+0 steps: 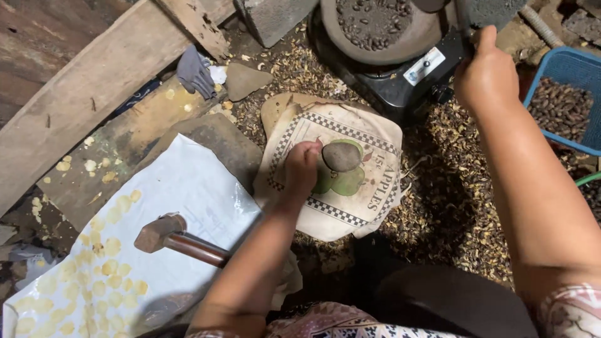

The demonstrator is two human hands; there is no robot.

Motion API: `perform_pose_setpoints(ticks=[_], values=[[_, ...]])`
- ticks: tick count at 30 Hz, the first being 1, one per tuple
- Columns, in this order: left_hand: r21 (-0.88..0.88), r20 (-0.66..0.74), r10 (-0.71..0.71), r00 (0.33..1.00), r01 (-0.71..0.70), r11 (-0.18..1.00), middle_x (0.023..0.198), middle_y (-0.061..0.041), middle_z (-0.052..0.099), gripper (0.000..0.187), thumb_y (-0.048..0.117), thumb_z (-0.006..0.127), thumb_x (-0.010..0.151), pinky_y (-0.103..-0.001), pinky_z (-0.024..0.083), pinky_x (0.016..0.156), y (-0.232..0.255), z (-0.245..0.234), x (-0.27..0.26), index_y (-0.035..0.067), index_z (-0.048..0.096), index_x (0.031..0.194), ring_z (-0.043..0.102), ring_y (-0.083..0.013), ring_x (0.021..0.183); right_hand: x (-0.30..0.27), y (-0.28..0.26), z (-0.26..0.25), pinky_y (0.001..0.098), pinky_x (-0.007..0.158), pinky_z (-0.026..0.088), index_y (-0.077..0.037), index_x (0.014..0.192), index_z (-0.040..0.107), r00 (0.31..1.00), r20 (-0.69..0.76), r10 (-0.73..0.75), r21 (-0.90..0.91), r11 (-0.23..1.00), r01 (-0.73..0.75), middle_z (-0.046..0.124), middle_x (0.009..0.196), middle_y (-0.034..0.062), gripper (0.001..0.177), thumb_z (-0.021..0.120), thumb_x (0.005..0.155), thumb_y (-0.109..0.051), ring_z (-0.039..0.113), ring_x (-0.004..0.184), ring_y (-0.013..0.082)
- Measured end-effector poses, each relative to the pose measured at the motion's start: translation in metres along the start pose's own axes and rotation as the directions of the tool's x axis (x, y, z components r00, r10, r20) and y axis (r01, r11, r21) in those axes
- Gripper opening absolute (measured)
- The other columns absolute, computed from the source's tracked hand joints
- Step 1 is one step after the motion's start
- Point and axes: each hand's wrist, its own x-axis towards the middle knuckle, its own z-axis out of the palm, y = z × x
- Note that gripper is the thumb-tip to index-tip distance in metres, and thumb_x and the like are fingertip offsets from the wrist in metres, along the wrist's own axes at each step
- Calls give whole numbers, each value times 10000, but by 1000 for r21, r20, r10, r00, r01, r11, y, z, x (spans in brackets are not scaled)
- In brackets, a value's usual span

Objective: The person uses a hammer to flatten cassava slices on a white sheet. They then use a stone pestle to grind cassava pieces on a patterned cloth. The person also stirs dark beans in a pan over a fire using a metal spatula.

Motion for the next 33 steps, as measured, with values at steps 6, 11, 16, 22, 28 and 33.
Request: perform_pose_setpoints(ticks=[6,11,16,22,28,33], values=[[367,83,549,832,-538,759,1046,-79,629,179,157,671,850,-444,460,876,-14,-8,-27,121,654,1024,593,-319,963,7,-34,-30,328,418,430,-35,1170,499,791,561,247,396,758,-518,627,825,143,123,570,1071,-29,571,538,221],[474,26,526,850,-474,742,1175,-37,606,217,206,659,920,-418,435,1011,-20,-6,-38,143,637,1126,576,-282,1101,4,-49,-1,224,272,233,-92,1175,467,727,663,176,635,383,-671,595,751,16,134,516,1051,-79,415,417,77],[424,29,511,859,-473,772,1145,-39,624,215,170,675,885,-411,455,982,-21,-14,-39,138,681,1097,583,-288,1064,-12,-58,9,256,356,300,-114,1216,421,826,516,228,746,355,-564,565,732,17,177,552,1101,-84,475,473,94],[376,32,446,894,-424,824,1129,-78,629,225,180,659,893,-439,468,957,-15,-18,-42,107,668,1105,581,-333,1048,-27,-70,-5,518,735,589,90,1247,399,996,61,-64,317,947,42,665,1030,338,332,580,977,152,701,850,449],[373,26,393,919,-374,849,1212,-145,605,406,123,678,857,-447,444,1025,-10,-22,-47,44,625,1251,555,-351,1122,-16,-46,7,271,430,489,-70,1195,426,876,422,233,599,654,-462,675,908,102,148,558,1130,-57,652,608,160],[313,-14,406,914,-382,870,1188,-124,607,388,71,735,832,-431,460,1018,-15,-21,-44,52,649,1210,549,-337,1100,-68,-150,-24,403,955,595,19,1039,739,891,60,-450,113,890,442,717,1209,190,250,650,820,99,663,1106,334]])
